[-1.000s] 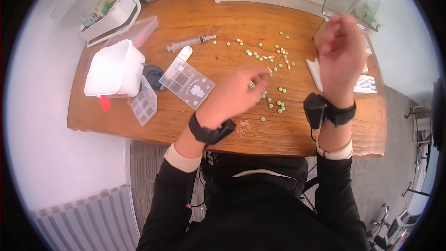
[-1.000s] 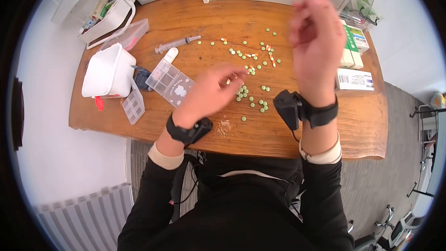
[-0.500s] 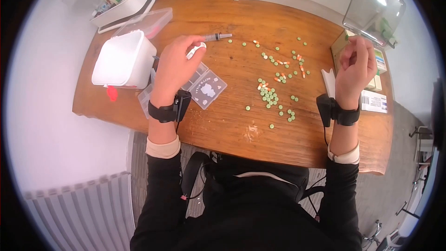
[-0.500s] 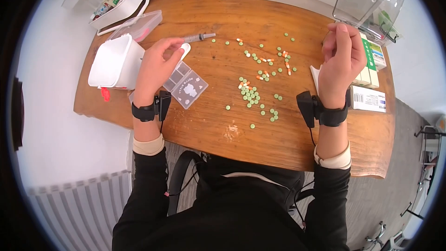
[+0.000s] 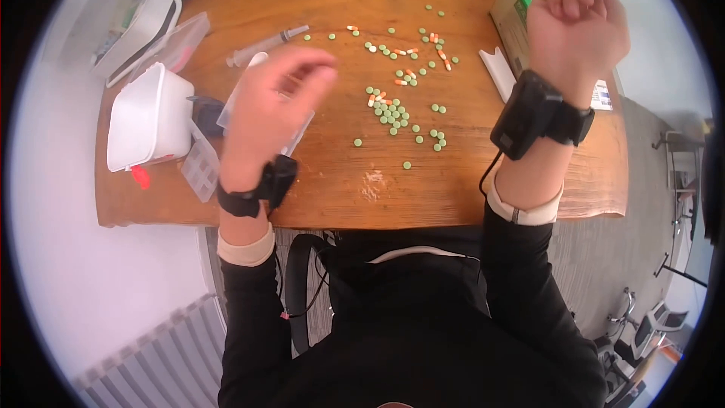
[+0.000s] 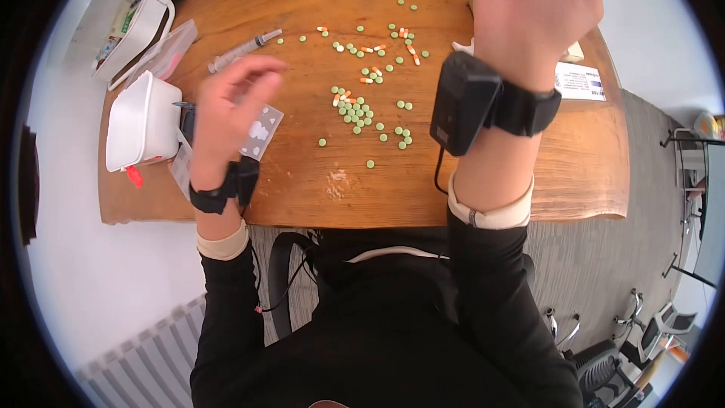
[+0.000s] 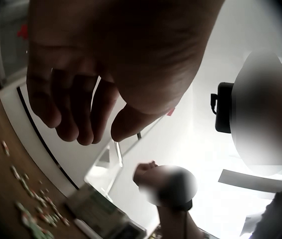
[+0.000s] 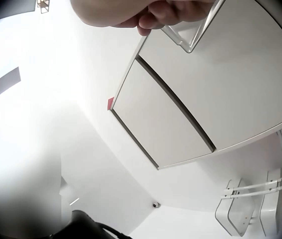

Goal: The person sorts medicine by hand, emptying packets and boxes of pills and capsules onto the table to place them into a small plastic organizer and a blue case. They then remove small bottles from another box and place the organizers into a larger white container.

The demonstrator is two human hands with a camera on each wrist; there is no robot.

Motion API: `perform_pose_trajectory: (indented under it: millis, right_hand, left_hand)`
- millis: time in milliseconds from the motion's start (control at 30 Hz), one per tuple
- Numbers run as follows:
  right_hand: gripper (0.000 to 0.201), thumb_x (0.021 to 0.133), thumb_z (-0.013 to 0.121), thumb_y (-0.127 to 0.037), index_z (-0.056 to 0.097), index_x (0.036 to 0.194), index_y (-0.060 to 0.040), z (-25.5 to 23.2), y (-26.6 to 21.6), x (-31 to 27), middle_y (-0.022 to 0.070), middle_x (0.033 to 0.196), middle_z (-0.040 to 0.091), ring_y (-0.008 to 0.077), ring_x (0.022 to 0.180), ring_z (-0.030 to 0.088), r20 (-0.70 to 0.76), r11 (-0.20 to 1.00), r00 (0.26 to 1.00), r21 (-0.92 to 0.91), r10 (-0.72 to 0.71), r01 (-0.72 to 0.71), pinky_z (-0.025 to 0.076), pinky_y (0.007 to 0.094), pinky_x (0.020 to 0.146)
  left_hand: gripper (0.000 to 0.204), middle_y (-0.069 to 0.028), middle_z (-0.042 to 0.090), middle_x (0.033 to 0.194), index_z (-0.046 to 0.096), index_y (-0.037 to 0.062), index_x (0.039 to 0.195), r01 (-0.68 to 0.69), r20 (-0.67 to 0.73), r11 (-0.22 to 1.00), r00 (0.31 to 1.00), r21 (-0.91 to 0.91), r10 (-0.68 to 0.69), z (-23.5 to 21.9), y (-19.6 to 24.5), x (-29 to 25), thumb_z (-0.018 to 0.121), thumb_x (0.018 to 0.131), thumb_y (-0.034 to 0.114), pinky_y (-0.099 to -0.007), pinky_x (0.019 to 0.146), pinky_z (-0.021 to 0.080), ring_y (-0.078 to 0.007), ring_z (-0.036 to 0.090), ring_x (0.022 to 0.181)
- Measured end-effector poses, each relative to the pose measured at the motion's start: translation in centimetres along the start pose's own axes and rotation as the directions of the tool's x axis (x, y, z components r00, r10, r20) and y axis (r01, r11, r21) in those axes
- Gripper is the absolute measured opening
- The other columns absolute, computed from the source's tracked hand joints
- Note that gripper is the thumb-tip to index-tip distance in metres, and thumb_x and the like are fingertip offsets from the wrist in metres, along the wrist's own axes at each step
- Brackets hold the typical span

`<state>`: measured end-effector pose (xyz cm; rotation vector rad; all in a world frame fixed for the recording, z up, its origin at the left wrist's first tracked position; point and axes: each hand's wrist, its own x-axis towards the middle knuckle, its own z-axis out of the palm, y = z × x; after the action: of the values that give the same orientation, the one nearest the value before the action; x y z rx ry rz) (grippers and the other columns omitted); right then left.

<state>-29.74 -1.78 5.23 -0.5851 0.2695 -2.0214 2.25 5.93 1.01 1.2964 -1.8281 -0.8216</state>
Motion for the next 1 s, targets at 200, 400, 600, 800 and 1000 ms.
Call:
perform_pose_trajectory:
  millis: [200,400,600,800,1000]
  right_hand:
    - [0.013,0.1,0.051,-0.016,0.054,0.091,-0.0084,4.3,1.9,0.9,-0.0025,0.064,0.044,0.01,0.048,0.037,0.105,0.986,0.98,0.007,-0.167,0.167,0.029,0.0255,0.045]
    - [0.015,0.1,0.047,-0.014,0.052,0.087,-0.0092,5.4,2.3,2.3,-0.0025,0.063,0.044,0.0095,0.048,0.036,0.04,0.981,0.98,0.038,-0.194,0.192,0.028,0.0256,0.045]
    - [0.024,0.1,0.042,-0.01,0.045,0.077,-0.011,6.8,1.8,6.2,-0.0036,0.06,0.039,0.0102,0.047,0.033,0.083,0.975,0.98,0.149,-0.181,0.168,0.027,0.026,0.045]
    - [0.023,0.1,0.042,-0.009,0.045,0.077,-0.0101,10.2,1.3,8.1,-0.0038,0.06,0.036,0.0106,0.047,0.03,0.198,0.944,0.927,0.15,-0.318,0.292,0.027,0.0267,0.046]
    - [0.021,0.1,0.044,-0.01,0.048,0.08,-0.0091,11.0,2.6,7.4,-0.0039,0.06,0.036,0.0104,0.047,0.031,0.305,0.921,0.87,0.075,-0.387,0.383,0.027,0.0265,0.047]
  left_hand:
    - [0.021,-0.0076,0.07,0.086,0.075,0.0035,0.1,-0.254,0.458,0.959,0.843,-0.122,0.281,7.7,3.2,0.4,0.074,0.089,0.021,-0.0296,0.062,0.049,-0.0174,0.065,0.072]
    - [0.022,-0.0099,0.066,0.077,0.076,0.0031,0.09,-0.156,0.58,0.95,0.761,-0.269,0.289,9.7,2.4,0.5,0.075,0.087,0.025,-0.0349,0.06,0.049,-0.0226,0.064,0.068]
    - [0.032,-0.0118,0.066,0.074,0.077,0.002,0.091,-0.158,0.747,0.982,0.641,-0.1,0.179,11.2,2.0,0.2,0.074,0.087,0.033,-0.0381,0.064,0.05,-0.0275,0.065,0.07]
    - [0.038,-0.0097,0.066,0.074,0.074,-0.0022,0.106,0.116,0.709,0.956,0.695,-0.27,0.116,11.0,0.9,0.8,0.073,0.09,0.032,-0.0357,0.064,0.048,-0.0204,0.064,0.07]
    - [0.028,-0.0096,0.069,0.083,0.074,-0.0018,0.101,0.25,0.823,0.922,0.556,-0.296,0.113,11.5,0.9,0.4,0.071,0.095,0.025,-0.0333,0.067,0.049,-0.0196,0.063,0.073]
